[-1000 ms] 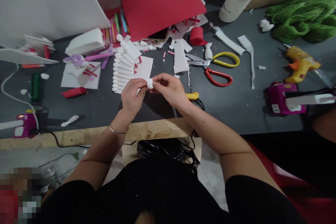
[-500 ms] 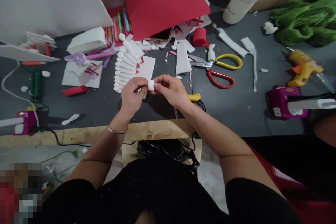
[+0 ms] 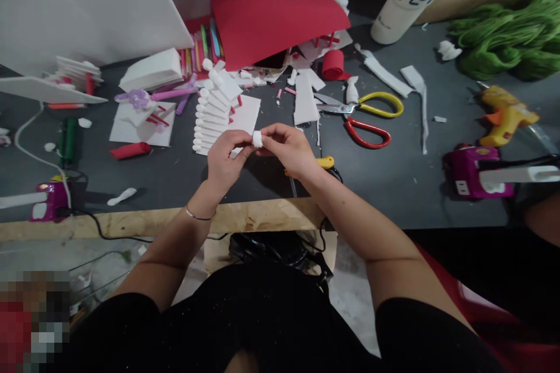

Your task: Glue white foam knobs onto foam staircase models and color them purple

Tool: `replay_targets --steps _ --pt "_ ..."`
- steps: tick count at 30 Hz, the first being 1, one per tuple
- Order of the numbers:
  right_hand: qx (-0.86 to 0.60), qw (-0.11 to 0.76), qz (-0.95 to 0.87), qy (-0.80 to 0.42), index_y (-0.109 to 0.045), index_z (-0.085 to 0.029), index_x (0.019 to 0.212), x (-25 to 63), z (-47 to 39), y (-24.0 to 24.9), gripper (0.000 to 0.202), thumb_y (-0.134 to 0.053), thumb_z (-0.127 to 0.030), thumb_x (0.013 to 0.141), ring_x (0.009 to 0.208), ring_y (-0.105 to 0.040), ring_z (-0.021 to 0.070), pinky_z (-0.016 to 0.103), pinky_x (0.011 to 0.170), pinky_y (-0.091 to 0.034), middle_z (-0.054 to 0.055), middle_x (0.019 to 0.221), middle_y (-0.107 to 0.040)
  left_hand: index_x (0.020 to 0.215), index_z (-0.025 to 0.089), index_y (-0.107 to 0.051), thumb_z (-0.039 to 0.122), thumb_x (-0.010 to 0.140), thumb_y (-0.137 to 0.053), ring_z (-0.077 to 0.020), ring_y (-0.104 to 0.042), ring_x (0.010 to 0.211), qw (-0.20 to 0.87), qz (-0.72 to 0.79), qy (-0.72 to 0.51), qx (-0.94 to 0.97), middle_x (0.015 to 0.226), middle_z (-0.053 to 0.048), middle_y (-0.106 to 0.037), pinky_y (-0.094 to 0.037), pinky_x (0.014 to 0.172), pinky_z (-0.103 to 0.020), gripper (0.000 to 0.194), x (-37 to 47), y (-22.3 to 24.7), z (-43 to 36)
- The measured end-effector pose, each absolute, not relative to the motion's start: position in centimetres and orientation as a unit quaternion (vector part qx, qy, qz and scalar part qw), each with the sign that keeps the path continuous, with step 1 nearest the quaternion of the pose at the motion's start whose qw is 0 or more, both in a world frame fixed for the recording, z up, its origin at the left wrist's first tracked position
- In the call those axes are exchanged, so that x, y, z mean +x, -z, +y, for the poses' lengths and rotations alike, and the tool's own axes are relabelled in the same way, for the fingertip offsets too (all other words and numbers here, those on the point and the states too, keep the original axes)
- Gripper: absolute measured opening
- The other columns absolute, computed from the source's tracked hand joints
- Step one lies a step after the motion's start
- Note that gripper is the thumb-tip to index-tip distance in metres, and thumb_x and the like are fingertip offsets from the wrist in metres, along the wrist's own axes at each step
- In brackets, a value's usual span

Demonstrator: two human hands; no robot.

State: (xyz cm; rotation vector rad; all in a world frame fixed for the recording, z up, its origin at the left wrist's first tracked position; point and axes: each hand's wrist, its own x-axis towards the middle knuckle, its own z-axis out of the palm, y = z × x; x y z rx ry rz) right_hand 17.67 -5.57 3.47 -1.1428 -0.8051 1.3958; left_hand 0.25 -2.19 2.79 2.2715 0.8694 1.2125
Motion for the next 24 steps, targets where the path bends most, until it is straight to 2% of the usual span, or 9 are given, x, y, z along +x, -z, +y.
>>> replay_targets --steps 4,11,17,24 --pt "-0.479 0.545 -0.354 -0.590 -0.075 -0.019 0.084 17.7 -5.7 -3.9 0.038 -0.095 -0.047 0.066 0.071 -0.072 0.0118 0.030 0.073 -0.068 -0.001 0.080 -0.075 0.102 0.021 -0.069 0.043 0.106 -0.057 -0.0156 -0.072 0.092 0.213 0.297 -0.444 0.818 0.098 -0.005 -0.077 -0.056 0.080 -0.028 0.026 0.1 -2.9 -2.0" --pt "-0.465 0.519 -0.383 -0.607 -0.075 -0.018 0.083 18.2 -5.5 -4.3 0.040 -0.090 -0.054 0.072 0.066 -0.072 0.0112 0.030 0.073 -0.069 -0.001 0.077 -0.076 0.097 0.020 -0.069 0.048 0.107 -0.053 -0.0155 -0.069 0.088 0.199 0.296 -0.435 0.827 0.094 -0.005 -0.076 -0.053 0.079 -0.028 0.034 0.0 -3.3 -2.0" --pt "-0.469 0.505 -0.370 -0.624 -0.075 -0.017 0.080 18.3 -5.6 -4.8 0.042 -0.091 -0.055 0.070 0.065 -0.074 0.0118 0.027 0.069 -0.068 0.000 0.072 -0.076 0.092 0.021 -0.069 0.049 0.105 -0.058 -0.0146 -0.069 0.083 0.196 0.299 -0.451 0.818 0.090 -0.003 -0.076 -0.051 0.075 -0.029 0.032 -0.1 -3.2 -2.0" --pt "-0.462 0.504 -0.373 -0.627 -0.070 -0.017 0.077 18.0 -5.7 -5.0 0.044 -0.092 -0.055 0.069 0.066 -0.074 0.0122 0.028 0.069 -0.067 0.000 0.070 -0.074 0.090 0.023 -0.065 0.047 0.103 -0.062 -0.0136 -0.067 0.080 0.272 0.290 -0.475 0.785 0.085 -0.001 -0.071 -0.051 0.070 -0.028 0.028 0.3 -3.0 -1.8"
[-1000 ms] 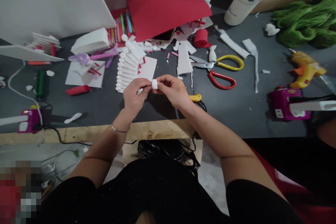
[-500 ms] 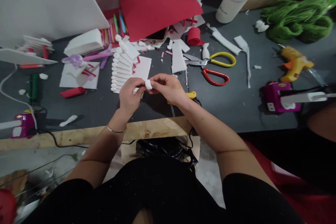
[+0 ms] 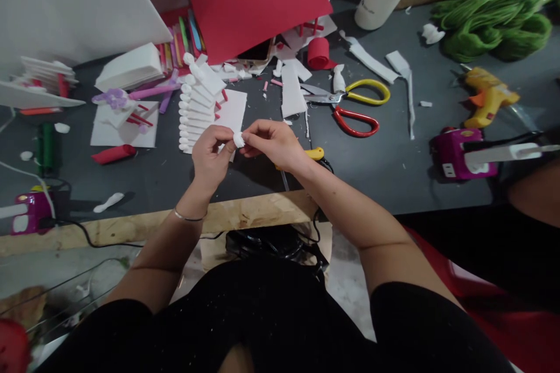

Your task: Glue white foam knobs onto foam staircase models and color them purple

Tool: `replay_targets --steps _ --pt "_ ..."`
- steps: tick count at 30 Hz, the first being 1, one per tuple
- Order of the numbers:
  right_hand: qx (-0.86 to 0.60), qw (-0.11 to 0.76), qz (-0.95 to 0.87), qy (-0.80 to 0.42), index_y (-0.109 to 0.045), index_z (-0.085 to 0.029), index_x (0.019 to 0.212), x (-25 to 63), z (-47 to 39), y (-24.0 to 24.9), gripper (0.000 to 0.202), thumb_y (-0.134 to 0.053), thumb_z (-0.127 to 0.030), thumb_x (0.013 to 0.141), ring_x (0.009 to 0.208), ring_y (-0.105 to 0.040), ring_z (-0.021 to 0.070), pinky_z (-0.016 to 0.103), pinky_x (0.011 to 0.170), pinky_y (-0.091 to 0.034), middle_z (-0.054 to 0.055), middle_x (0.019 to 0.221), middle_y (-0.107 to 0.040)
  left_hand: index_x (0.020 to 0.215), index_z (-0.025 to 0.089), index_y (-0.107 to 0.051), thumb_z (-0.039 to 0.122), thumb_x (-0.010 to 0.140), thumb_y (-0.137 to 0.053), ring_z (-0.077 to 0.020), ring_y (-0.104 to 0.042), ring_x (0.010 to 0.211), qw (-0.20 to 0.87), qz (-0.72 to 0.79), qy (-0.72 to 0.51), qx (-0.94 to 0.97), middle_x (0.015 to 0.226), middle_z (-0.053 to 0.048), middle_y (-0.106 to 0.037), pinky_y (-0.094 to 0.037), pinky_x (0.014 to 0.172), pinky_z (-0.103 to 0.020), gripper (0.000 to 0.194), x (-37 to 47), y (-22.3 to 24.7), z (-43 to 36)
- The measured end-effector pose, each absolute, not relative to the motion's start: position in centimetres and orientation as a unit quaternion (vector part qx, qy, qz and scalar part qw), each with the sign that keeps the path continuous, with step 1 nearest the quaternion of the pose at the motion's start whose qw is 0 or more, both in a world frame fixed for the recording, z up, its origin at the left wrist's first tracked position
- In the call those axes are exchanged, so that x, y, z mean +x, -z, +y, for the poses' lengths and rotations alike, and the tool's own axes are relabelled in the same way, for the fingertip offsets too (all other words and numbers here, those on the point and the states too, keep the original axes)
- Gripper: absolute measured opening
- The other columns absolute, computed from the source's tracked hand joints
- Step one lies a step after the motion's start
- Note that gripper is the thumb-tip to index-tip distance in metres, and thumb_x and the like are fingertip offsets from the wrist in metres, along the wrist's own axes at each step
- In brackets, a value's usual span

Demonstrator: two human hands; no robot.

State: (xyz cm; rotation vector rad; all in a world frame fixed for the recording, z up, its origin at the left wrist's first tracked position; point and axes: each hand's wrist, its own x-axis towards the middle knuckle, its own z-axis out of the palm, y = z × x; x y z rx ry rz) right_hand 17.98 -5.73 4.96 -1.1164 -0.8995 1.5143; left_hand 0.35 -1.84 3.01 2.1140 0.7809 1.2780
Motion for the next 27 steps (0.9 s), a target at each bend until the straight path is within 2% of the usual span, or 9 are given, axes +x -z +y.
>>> replay_targets --steps 3,7,10,14,19,24,27 --pt "-0.455 0.512 -0.355 -0.636 -0.068 -0.018 0.077 17.8 -5.7 -4.5 0.044 -0.092 -0.055 0.070 0.065 -0.074 0.0114 0.027 0.069 -0.067 -0.001 0.070 -0.073 0.095 0.024 -0.066 0.044 0.103 -0.064 -0.0137 -0.067 0.083 0.279 0.296 -0.491 0.770 0.089 -0.001 -0.071 -0.051 0.070 -0.027 0.022 0.6 -2.9 -2.0" --pt "-0.447 0.522 -0.331 -0.646 -0.066 -0.019 0.078 17.5 -5.6 -3.9 0.044 -0.091 -0.054 0.072 0.065 -0.073 0.0110 0.028 0.069 -0.067 -0.001 0.072 -0.072 0.097 0.023 -0.068 0.035 0.105 -0.063 -0.0137 -0.070 0.087 0.215 0.295 -0.490 0.792 0.093 -0.002 -0.074 -0.054 0.075 -0.027 0.015 0.4 -2.9 -2.1" --pt "-0.445 0.529 -0.322 -0.646 -0.065 -0.019 0.078 17.4 -5.5 -3.7 0.045 -0.091 -0.055 0.071 0.065 -0.073 0.0109 0.028 0.070 -0.067 -0.002 0.071 -0.071 0.101 0.022 -0.069 0.036 0.105 -0.062 -0.0141 -0.071 0.089 0.188 0.296 -0.468 0.811 0.097 -0.004 -0.076 -0.055 0.075 -0.027 0.016 0.2 -2.8 -2.0" --pt "-0.458 0.528 -0.323 -0.638 -0.065 -0.019 0.076 17.6 -5.5 -4.0 0.048 -0.092 -0.058 0.067 0.062 -0.071 0.0100 0.027 0.067 -0.066 -0.003 0.068 -0.071 0.103 0.022 -0.070 0.041 0.103 -0.064 -0.0149 -0.071 0.091 0.203 0.314 -0.445 0.814 0.100 -0.004 -0.076 -0.057 0.074 -0.027 0.020 0.2 -2.9 -1.9" --pt "-0.463 0.515 -0.384 -0.610 -0.066 -0.019 0.076 17.9 -5.5 -4.4 0.048 -0.090 -0.060 0.070 0.062 -0.068 0.0099 0.026 0.066 -0.064 -0.002 0.068 -0.070 0.102 0.023 -0.069 0.037 0.102 -0.067 -0.0137 -0.071 0.089 0.241 0.313 -0.463 0.793 0.097 -0.003 -0.075 -0.057 0.074 -0.025 0.015 0.3 -3.0 -2.0" --pt "-0.461 0.529 -0.437 -0.563 -0.070 -0.019 0.091 18.3 -5.4 -4.4 0.044 -0.088 -0.056 0.074 0.069 -0.066 0.0097 0.023 0.061 -0.059 -0.001 0.082 -0.073 0.099 0.022 -0.068 0.042 0.102 -0.066 -0.0139 -0.070 0.087 0.263 0.319 -0.452 0.790 0.096 -0.003 -0.074 -0.056 0.073 -0.025 0.020 0.4 -2.9 -2.0" --pt "-0.460 0.521 -0.461 -0.552 -0.071 -0.020 0.094 18.6 -5.4 -4.3 0.038 -0.085 -0.052 0.079 0.067 -0.064 0.0094 0.022 0.059 -0.056 -0.002 0.081 -0.072 0.099 0.022 -0.068 0.045 0.103 -0.064 -0.0140 -0.070 0.087 0.270 0.317 -0.438 0.797 0.097 -0.003 -0.074 -0.056 0.073 -0.026 0.023 0.5 -2.9 -2.1"
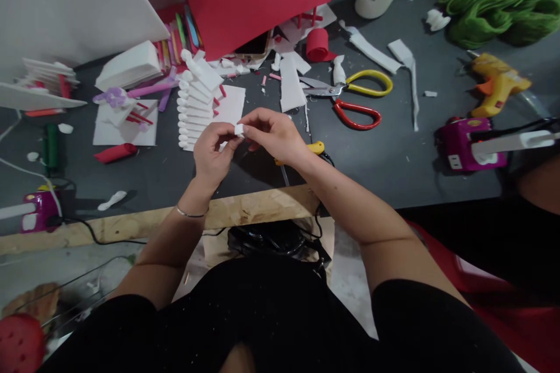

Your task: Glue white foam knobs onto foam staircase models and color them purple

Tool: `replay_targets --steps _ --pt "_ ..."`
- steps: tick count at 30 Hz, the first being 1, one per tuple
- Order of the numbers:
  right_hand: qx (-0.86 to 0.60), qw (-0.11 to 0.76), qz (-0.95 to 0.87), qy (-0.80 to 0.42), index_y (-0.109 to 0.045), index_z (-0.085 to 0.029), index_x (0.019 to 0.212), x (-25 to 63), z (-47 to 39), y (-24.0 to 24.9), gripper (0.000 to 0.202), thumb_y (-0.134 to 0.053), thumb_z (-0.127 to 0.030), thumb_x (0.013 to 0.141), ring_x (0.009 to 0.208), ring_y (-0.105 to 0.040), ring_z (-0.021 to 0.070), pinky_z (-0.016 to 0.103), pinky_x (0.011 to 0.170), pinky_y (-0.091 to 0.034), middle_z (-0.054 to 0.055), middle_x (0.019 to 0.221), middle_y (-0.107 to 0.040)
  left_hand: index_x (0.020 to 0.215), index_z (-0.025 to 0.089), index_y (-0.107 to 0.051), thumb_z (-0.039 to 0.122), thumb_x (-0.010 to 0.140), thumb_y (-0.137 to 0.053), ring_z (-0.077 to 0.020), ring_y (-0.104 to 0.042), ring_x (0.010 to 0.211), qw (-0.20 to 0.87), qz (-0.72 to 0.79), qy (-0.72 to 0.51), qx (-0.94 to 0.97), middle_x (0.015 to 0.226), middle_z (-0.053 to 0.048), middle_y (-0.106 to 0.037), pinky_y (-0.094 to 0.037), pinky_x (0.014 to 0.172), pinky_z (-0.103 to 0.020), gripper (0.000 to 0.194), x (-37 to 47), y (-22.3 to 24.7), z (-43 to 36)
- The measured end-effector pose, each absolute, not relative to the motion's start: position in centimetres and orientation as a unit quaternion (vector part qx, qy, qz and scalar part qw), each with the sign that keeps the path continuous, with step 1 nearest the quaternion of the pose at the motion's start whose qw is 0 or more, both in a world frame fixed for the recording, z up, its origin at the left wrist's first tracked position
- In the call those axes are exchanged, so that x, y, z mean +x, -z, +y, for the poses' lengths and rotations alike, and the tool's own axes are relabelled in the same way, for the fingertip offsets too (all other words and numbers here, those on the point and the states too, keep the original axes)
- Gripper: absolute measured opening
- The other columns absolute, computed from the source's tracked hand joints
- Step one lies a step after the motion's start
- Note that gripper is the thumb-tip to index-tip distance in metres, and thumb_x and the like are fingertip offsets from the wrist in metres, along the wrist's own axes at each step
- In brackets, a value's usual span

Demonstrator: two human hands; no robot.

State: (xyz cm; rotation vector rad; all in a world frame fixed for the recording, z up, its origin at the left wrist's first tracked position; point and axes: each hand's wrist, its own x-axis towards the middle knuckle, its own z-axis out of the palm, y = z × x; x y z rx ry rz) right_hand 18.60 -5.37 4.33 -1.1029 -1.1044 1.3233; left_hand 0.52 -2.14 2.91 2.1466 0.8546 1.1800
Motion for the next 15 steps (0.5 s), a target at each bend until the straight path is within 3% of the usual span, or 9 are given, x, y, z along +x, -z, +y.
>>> replay_targets --steps 6,15 --pt "-0.489 0.509 -0.430 -0.563 -0.072 -0.021 0.087 18.62 -5.49 -4.57 0.028 -0.083 -0.046 0.082 0.062 -0.062 0.0100 0.025 0.061 -0.058 -0.002 0.075 -0.070 0.098 0.023 -0.070 0.044 0.103 -0.064 -0.0155 -0.070 0.088 0.263 0.304 -0.430 0.808 0.096 -0.004 -0.075 -0.056 0.078 -0.028 0.023 0.60 -3.22 -2.28" --pt "-0.480 0.521 -0.386 -0.591 -0.072 -0.019 0.084 18.39 -5.48 -4.61 0.044 -0.090 -0.057 0.072 0.065 -0.066 0.0094 0.026 0.067 -0.063 -0.002 0.073 -0.071 0.100 0.022 -0.070 0.052 0.103 -0.060 -0.0154 -0.069 0.088 0.272 0.324 -0.406 0.810 0.097 -0.005 -0.074 -0.056 0.076 -0.028 0.032 0.39 -3.30 -2.28"
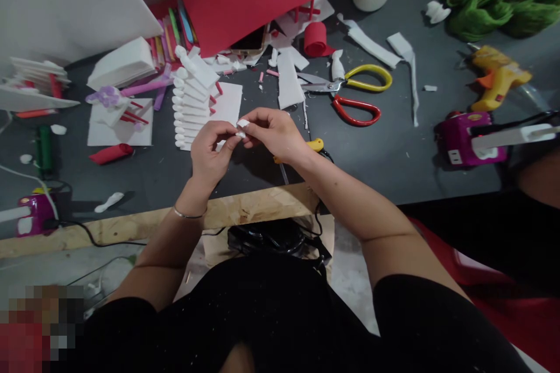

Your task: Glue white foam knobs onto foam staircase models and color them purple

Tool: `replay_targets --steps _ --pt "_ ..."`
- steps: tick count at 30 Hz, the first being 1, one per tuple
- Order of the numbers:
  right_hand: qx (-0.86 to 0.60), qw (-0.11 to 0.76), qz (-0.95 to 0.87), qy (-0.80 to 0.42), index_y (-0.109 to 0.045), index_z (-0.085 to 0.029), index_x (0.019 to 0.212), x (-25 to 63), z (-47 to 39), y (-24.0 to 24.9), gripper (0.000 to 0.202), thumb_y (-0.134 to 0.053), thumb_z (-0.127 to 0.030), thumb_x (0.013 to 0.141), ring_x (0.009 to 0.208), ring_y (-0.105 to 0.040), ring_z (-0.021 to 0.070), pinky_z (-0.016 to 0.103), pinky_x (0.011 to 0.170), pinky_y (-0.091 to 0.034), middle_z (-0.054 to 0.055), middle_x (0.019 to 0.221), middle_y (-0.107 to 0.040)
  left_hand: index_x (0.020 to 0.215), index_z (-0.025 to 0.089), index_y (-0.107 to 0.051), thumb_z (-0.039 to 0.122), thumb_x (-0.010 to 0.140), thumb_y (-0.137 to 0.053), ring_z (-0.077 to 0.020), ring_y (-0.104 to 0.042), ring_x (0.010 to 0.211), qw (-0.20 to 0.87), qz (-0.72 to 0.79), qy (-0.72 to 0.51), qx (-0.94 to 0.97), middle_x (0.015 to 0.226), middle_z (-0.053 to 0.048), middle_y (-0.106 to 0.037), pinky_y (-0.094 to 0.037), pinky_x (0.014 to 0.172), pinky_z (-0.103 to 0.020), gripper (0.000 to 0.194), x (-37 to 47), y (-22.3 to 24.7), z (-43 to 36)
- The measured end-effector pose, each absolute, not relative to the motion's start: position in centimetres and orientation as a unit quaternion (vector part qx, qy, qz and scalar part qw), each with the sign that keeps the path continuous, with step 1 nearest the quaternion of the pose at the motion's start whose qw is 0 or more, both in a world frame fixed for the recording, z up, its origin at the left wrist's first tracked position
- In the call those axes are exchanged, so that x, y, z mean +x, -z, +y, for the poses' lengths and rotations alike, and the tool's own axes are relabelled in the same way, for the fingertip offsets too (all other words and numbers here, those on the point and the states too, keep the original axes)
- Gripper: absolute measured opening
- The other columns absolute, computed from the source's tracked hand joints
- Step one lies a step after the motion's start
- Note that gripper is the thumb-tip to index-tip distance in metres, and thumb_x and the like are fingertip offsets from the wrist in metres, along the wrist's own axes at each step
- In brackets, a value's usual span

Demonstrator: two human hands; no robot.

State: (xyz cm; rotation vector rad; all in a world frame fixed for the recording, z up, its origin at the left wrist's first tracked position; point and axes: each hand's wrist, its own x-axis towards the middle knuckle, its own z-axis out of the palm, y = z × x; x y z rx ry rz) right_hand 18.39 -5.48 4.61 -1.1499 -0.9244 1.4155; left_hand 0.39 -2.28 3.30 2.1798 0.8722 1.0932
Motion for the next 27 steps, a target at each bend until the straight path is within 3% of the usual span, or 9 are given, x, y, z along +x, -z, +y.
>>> replay_targets --steps 5,14,27 --pt "-0.478 0.523 -0.366 -0.604 -0.071 -0.019 0.082 18.43 -5.33 -4.59 0.049 -0.093 -0.060 0.066 0.065 -0.067 0.0098 0.027 0.068 -0.064 -0.002 0.073 -0.072 0.104 0.022 -0.070 0.051 0.104 -0.059 -0.0148 -0.069 0.088 0.272 0.317 -0.397 0.817 0.099 -0.005 -0.074 -0.056 0.077 -0.028 0.032 0.41 -3.39 -2.29" --pt "-0.485 0.522 -0.367 -0.598 -0.070 -0.020 0.083 18.53 -5.37 -4.56 0.039 -0.092 -0.049 0.071 0.060 -0.066 0.0100 0.024 0.060 -0.061 -0.003 0.067 -0.069 0.099 0.023 -0.072 0.050 0.102 -0.062 -0.0145 -0.069 0.083 0.250 0.315 -0.418 0.814 0.094 -0.003 -0.076 -0.054 0.075 -0.028 0.029 0.44 -3.12 -2.29" --pt "-0.489 0.525 -0.386 -0.581 -0.072 -0.018 0.079 18.30 -5.60 -5.37 0.045 -0.092 -0.057 0.068 0.059 -0.067 0.0110 0.026 0.061 -0.063 -0.001 0.068 -0.072 0.098 0.022 -0.070 0.058 0.103 -0.054 -0.0150 -0.067 0.078 0.207 0.312 -0.421 0.826 0.089 -0.004 -0.075 -0.051 0.070 -0.028 0.040 0.33 -3.07 -2.09"
